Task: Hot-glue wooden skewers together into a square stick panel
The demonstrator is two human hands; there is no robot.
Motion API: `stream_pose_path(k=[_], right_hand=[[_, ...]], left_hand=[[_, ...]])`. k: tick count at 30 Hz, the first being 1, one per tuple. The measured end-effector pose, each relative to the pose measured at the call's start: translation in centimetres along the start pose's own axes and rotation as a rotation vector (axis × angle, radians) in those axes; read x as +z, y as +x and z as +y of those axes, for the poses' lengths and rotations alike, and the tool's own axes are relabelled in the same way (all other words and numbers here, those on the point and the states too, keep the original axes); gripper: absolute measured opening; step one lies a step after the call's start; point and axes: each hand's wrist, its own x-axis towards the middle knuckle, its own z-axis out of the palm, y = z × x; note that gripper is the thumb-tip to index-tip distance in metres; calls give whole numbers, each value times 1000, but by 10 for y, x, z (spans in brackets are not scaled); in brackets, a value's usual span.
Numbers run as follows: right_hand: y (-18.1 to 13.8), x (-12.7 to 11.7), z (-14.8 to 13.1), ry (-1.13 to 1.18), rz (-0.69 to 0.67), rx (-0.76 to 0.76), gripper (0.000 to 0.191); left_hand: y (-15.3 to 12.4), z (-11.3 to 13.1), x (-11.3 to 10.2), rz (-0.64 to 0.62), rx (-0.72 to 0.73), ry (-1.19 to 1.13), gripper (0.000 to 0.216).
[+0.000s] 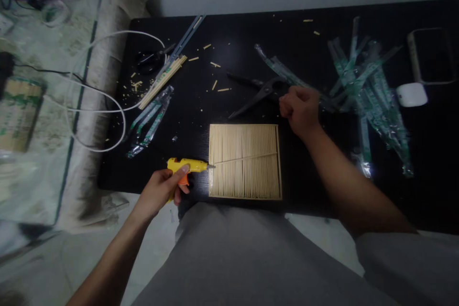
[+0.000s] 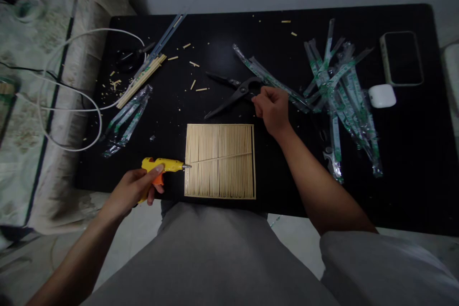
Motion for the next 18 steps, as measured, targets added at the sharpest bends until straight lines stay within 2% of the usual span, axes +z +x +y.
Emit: stream_pose_path(k=[7, 18], right_hand=[[0, -2, 2, -10, -9, -14, 61], [-1, -2, 1, -38, -11, -12, 61]], left_hand=[[23, 22, -9, 18, 33, 18, 57], [50, 52, -9, 70, 107, -6, 55]])
